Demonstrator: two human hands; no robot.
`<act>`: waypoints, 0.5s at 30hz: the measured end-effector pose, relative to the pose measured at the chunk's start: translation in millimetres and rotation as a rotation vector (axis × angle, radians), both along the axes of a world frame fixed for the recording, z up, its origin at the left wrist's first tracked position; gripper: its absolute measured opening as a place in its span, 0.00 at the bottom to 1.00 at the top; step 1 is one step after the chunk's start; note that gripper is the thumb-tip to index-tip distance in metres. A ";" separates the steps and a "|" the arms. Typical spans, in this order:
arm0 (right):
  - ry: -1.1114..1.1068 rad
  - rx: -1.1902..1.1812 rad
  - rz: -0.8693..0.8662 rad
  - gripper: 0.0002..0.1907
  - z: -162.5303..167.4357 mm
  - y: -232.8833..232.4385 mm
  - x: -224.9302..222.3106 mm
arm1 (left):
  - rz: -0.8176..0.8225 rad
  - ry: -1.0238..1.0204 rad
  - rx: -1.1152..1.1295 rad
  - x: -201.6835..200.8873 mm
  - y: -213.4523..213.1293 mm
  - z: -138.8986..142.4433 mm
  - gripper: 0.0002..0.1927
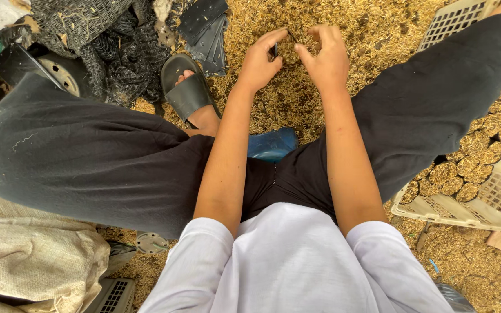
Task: The person sits on a small stool and uses a black plastic mold to compress loose sawdust into cylindrical pellets. They fill the mold, press the material, and place the finished pellets into a white crate.
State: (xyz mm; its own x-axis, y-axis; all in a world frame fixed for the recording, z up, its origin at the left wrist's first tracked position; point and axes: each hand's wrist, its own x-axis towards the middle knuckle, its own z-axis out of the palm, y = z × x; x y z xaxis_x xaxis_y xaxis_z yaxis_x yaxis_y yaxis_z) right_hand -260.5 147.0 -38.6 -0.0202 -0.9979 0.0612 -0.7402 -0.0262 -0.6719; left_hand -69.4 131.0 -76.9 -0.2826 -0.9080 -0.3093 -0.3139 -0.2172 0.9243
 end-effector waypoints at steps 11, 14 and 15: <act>0.289 0.083 -0.032 0.11 -25.8 13.3 1.9 | -0.029 -0.293 -0.162 -20.7 10.4 18.5 0.35; 0.146 0.197 -0.188 0.12 -30.7 19.4 -3.9 | 0.047 -0.303 -0.165 -16.9 14.4 11.6 0.35; 0.173 0.215 -0.121 0.17 -31.0 22.5 -3.7 | 0.087 -0.312 -0.166 -15.3 15.6 9.4 0.35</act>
